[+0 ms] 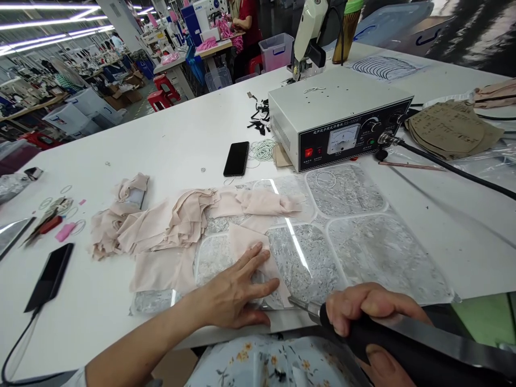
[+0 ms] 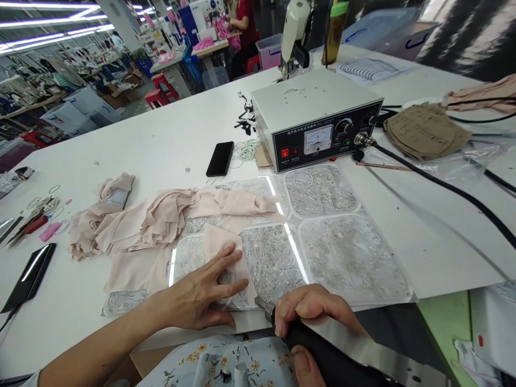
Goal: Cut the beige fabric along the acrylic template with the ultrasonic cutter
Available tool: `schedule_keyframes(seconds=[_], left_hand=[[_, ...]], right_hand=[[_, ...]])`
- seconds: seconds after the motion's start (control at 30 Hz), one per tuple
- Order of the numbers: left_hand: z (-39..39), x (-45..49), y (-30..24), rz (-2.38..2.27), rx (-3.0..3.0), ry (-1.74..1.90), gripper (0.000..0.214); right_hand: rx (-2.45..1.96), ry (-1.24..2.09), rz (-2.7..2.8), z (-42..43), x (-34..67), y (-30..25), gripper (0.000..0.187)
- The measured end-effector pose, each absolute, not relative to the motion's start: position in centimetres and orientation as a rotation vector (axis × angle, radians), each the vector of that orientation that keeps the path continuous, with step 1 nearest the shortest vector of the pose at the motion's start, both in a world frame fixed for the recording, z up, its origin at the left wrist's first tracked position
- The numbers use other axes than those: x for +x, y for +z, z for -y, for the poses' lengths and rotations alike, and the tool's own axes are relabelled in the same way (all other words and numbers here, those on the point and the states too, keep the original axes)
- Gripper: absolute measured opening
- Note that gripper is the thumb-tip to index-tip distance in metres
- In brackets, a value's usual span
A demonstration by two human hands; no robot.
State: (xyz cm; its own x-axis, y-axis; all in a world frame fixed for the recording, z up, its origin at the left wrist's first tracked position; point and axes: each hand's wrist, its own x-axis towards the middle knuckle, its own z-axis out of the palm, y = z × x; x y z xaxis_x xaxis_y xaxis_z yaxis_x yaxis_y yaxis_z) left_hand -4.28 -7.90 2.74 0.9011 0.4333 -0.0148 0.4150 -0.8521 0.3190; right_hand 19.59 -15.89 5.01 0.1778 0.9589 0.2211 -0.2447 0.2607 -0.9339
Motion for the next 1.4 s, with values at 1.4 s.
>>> schedule_keyframes(seconds=[1.4], left_hand=[[10.2,-2.0,0.9,-0.900,2.855,0.521,0.011]], right_hand=[[-0.781,1.072,1.059,15.5,19.8,4.2,0.016]])
